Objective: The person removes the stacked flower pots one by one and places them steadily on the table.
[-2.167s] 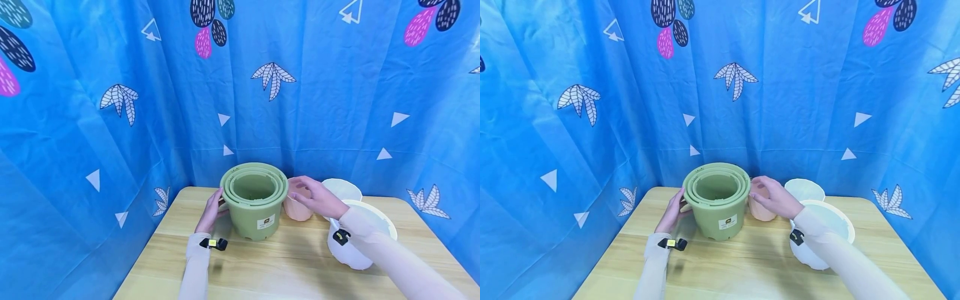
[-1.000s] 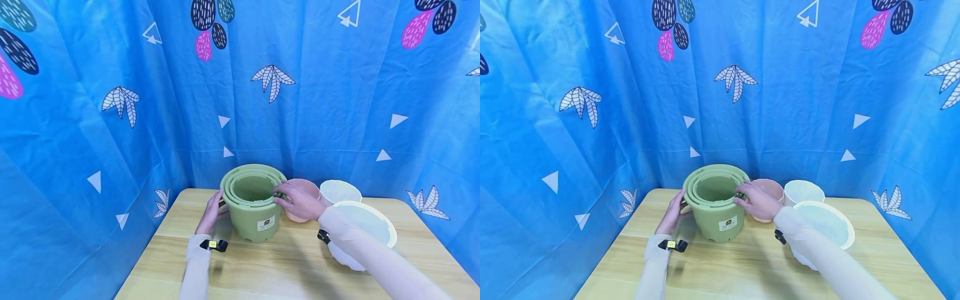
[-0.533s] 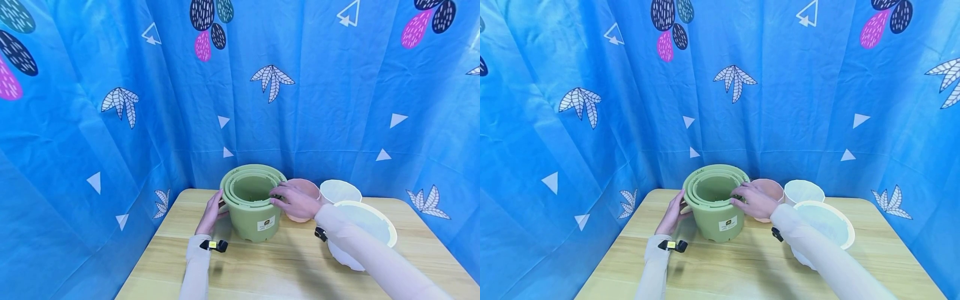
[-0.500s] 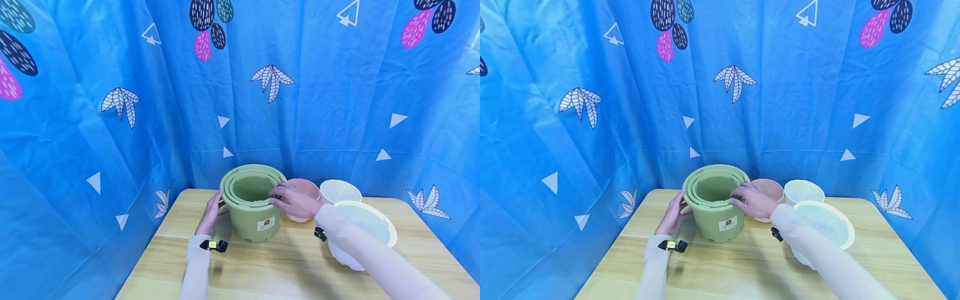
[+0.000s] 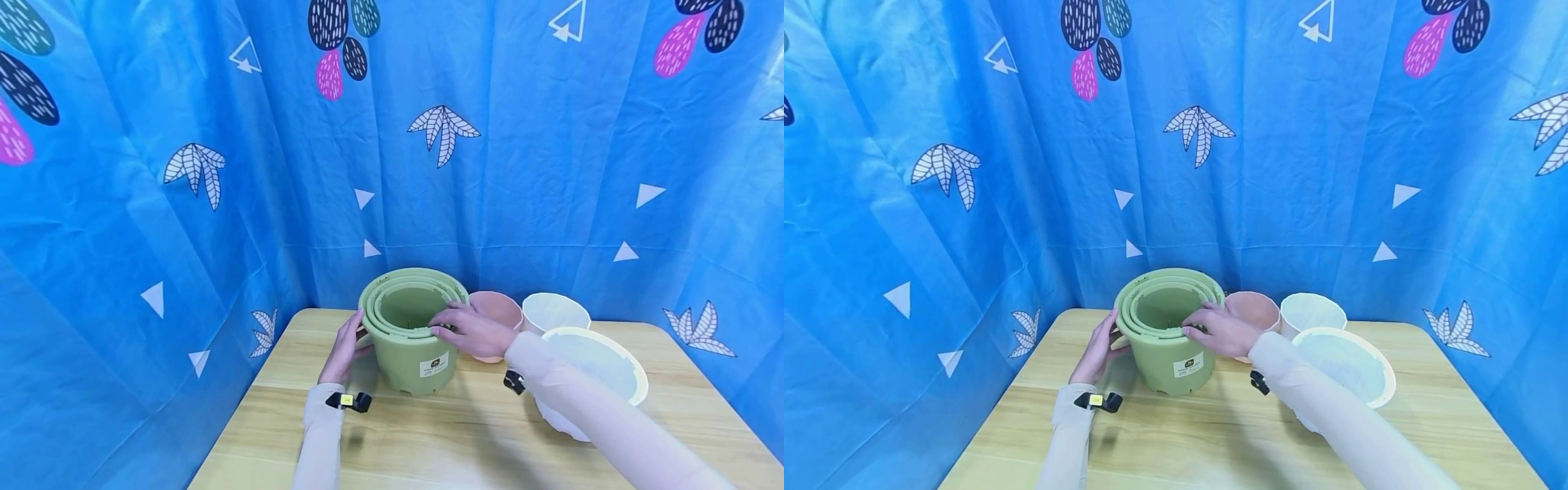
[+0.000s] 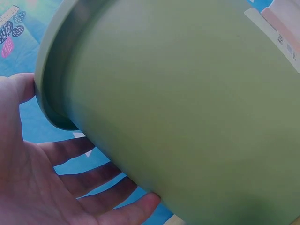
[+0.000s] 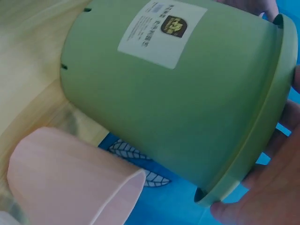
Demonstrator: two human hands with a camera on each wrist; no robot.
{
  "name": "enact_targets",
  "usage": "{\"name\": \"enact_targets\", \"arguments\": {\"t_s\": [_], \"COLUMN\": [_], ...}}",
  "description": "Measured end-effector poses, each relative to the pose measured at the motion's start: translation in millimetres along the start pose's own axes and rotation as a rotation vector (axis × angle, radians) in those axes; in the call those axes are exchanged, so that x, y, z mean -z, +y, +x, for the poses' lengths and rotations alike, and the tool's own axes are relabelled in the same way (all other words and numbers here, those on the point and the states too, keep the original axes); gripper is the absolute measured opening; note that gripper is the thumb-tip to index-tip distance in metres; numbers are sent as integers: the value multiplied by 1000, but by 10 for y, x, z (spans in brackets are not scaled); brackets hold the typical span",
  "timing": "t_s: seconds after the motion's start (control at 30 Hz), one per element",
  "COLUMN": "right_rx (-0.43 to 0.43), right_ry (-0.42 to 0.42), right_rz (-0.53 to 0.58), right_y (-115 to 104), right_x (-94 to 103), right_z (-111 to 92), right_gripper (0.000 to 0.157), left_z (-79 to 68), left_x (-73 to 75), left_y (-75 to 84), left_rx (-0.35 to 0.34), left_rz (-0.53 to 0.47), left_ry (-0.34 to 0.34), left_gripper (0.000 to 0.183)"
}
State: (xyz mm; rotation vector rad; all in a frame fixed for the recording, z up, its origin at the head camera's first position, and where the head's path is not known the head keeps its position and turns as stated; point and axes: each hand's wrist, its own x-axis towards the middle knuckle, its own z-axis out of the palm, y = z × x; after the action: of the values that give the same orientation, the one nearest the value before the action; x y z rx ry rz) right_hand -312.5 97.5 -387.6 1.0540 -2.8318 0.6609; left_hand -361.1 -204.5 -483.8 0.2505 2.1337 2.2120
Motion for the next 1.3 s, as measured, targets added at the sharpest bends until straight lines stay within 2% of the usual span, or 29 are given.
{"name": "enact_targets", "arguments": {"t_s": [0.13,0.27,0.53,0.67,0.83,0.9,1.1,1.3], "right_rx": [-23,-51,-72,-75,-2,28,64,147], "right_ry": [-30,-33,13,84,214,233,180,140], "right_rz": [21,-3,-10,24,83,99,71,-8], "right_y": [-32,-49,-43,-35,-25,-13,13,26], "right_x": [-18,-45,-101,-115,-111,-98,-75,-1], "right_z": [24,33,56,63,61,60,66,82], "right_gripper": [36,37,38,36,26,25,27,17], "left_z": [1,3,-9,-5,-5,1,3,3], "left_x": [2,1,-10,-13,2,9,17,-5], "left_y": [-5,-7,-4,6,-4,-16,-33,-25], "left_rx": [-6,-6,-10,-9,-11,-10,-11,-9], "left_rz": [5,2,13,6,-2,1,5,10], "left_ry": [-2,-5,-9,-11,-9,-5,7,-1], "left_gripper": [70,71,71,70,70,71,71,72]}}
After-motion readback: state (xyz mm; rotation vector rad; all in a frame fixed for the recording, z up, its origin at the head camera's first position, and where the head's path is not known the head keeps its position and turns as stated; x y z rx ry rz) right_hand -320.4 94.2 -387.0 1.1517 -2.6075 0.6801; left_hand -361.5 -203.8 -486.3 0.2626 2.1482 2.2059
